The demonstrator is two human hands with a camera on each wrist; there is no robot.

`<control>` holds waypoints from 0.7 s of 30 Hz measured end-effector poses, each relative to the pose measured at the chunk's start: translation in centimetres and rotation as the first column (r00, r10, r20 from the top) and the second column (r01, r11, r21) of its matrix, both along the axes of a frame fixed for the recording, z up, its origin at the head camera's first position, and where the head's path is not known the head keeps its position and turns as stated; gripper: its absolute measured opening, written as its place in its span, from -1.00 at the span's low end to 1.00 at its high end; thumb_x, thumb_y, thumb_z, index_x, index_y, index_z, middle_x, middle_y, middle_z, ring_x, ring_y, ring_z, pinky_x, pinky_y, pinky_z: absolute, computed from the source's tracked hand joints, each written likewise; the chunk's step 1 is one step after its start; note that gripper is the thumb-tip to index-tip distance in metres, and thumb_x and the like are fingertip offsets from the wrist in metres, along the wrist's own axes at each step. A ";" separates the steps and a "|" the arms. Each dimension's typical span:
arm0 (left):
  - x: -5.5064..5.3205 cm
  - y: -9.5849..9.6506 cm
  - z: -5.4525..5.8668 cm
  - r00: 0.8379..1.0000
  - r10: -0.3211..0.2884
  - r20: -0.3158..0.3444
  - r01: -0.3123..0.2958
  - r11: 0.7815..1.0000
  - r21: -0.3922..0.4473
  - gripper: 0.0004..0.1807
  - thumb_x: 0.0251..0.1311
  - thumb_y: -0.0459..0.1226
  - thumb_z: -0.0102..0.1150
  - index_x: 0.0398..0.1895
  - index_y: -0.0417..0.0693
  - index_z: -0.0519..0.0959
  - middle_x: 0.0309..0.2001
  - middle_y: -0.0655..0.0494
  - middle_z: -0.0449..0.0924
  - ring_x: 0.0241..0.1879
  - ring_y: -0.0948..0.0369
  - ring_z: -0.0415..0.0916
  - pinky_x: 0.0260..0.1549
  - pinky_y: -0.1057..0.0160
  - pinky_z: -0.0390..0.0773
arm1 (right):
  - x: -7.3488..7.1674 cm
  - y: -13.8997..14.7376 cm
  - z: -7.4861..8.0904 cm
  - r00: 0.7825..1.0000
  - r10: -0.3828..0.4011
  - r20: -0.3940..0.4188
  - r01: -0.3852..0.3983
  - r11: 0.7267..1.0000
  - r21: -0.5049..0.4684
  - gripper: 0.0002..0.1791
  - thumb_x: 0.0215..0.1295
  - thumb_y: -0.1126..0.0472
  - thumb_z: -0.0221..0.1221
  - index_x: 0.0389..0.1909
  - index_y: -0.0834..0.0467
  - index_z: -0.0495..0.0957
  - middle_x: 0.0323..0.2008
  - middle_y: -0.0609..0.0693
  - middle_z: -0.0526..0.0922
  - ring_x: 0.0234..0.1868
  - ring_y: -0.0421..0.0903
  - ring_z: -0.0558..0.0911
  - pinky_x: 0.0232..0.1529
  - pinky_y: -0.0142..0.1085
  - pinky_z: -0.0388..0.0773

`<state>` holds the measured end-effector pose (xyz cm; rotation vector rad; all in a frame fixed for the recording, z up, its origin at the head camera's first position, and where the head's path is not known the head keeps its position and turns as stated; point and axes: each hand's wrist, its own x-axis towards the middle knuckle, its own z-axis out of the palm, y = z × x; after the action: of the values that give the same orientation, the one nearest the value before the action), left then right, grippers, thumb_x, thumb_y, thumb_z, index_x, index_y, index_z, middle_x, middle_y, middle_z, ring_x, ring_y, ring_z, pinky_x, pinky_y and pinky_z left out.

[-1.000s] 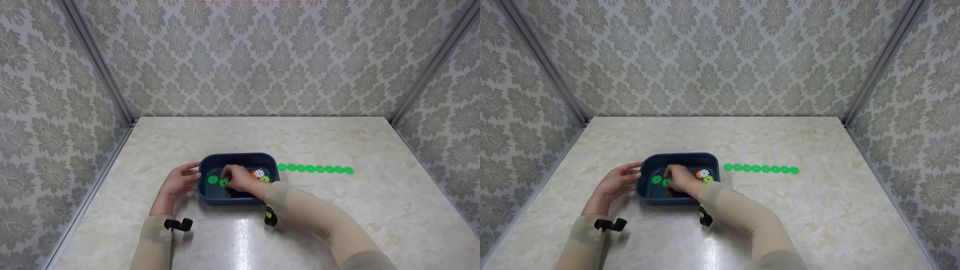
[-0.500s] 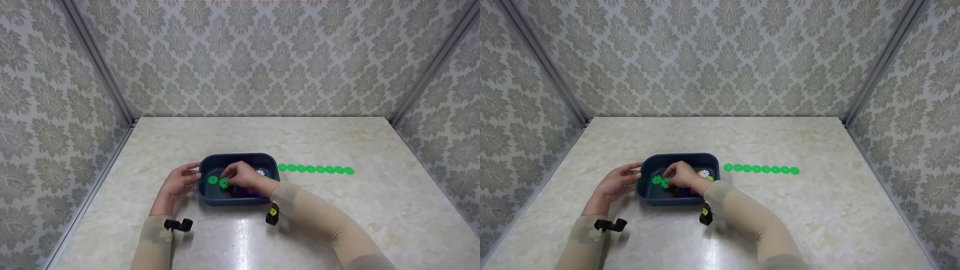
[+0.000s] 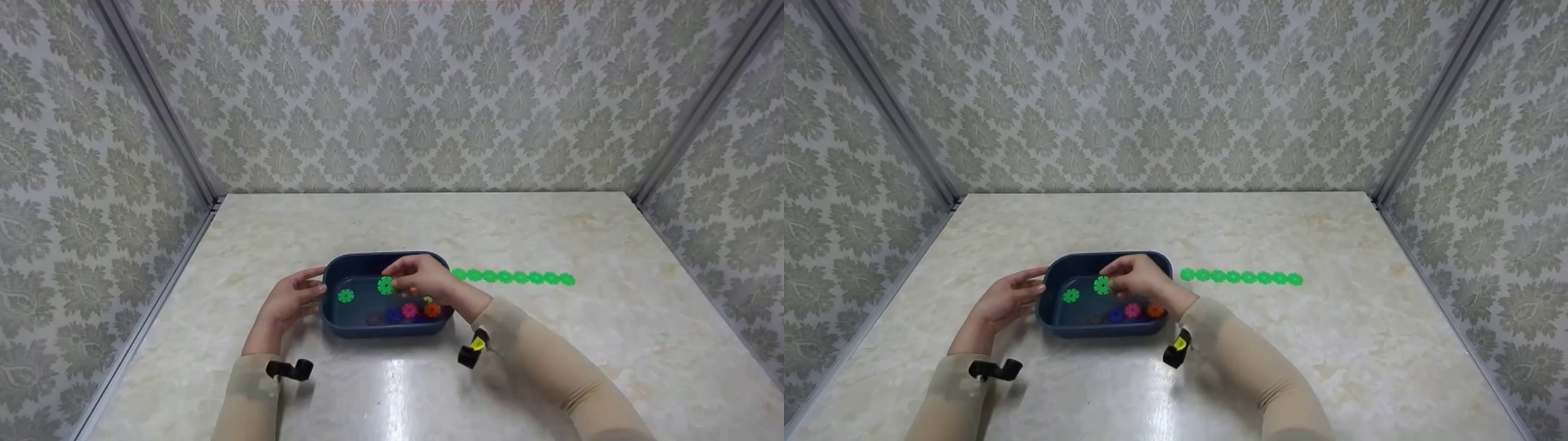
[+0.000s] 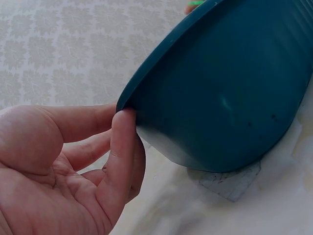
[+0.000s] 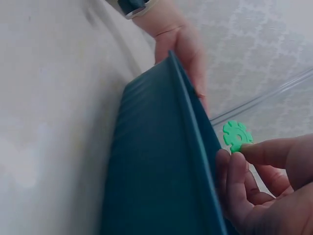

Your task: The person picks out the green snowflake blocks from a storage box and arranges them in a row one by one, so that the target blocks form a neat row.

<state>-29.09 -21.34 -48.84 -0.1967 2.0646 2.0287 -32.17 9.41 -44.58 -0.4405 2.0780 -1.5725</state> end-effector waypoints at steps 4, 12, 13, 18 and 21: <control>0.0 0.0 0.0 1.000 0.002 0.006 -0.002 1.000 -0.005 -0.41 0.42 -0.37 0.22 0.49 -0.08 0.38 -0.08 0.15 0.58 -0.30 0.32 0.62 -0.43 0.34 0.58 | 0.1 1.5 0.4 1.000 -0.020 0.004 0.020 1.000 0.001 -0.70 0.41 0.35 0.24 0.12 0.22 0.66 -0.22 -0.07 0.68 -0.18 -0.04 0.73 0.03 -0.05 0.71; 0.0 0.0 -0.1 1.000 -0.007 0.011 0.007 1.000 -0.002 -0.41 0.42 -0.36 0.21 0.49 -0.08 0.38 -0.06 0.14 0.59 -0.26 0.31 0.62 -0.42 0.33 0.58 | 0.2 5.2 0.8 0.997 -0.072 -0.033 0.073 0.997 0.010 -0.66 0.40 0.31 0.24 0.16 0.26 0.64 -0.17 -0.03 0.71 -0.18 -0.11 0.76 -0.01 -0.16 0.72; -0.1 0.0 -0.1 1.000 -0.004 0.013 0.004 1.000 -0.001 -0.42 0.42 -0.36 0.22 0.49 -0.08 0.38 -0.07 0.14 0.59 -0.27 0.31 0.62 -0.42 0.33 0.58 | 0.2 5.7 0.9 0.996 -0.087 -0.033 0.088 0.996 0.011 -0.66 0.40 0.31 0.24 0.16 0.26 0.64 -0.16 -0.03 0.71 -0.17 -0.11 0.76 -0.02 -0.20 0.72; -0.1 -0.1 -0.1 1.000 -0.004 0.009 0.004 1.000 0.004 -0.41 0.42 -0.35 0.23 0.49 -0.10 0.38 -0.09 0.14 0.58 -0.30 0.31 0.61 -0.43 0.34 0.59 | 0.1 8.2 1.1 0.987 -0.160 -0.018 0.160 0.987 0.002 -0.64 0.40 0.33 0.24 0.18 0.31 0.62 -0.10 -0.02 0.70 -0.17 -0.16 0.75 -0.11 -0.38 0.71; 0.0 -0.1 0.0 1.000 -0.008 0.007 0.008 1.000 0.004 -0.41 0.42 -0.35 0.22 0.49 -0.12 0.37 -0.07 0.12 0.59 -0.31 0.32 0.61 -0.43 0.34 0.58 | 0.0 9.8 0.9 0.983 -0.186 -0.007 0.186 0.983 -0.011 -0.62 0.42 0.33 0.24 0.21 0.35 0.59 -0.14 -0.05 0.71 -0.23 -0.22 0.73 -0.14 -0.41 0.70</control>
<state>-29.11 -21.40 -48.87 -0.1935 2.0542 2.0241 -32.19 19.17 -43.65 -0.2625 2.1717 -1.6887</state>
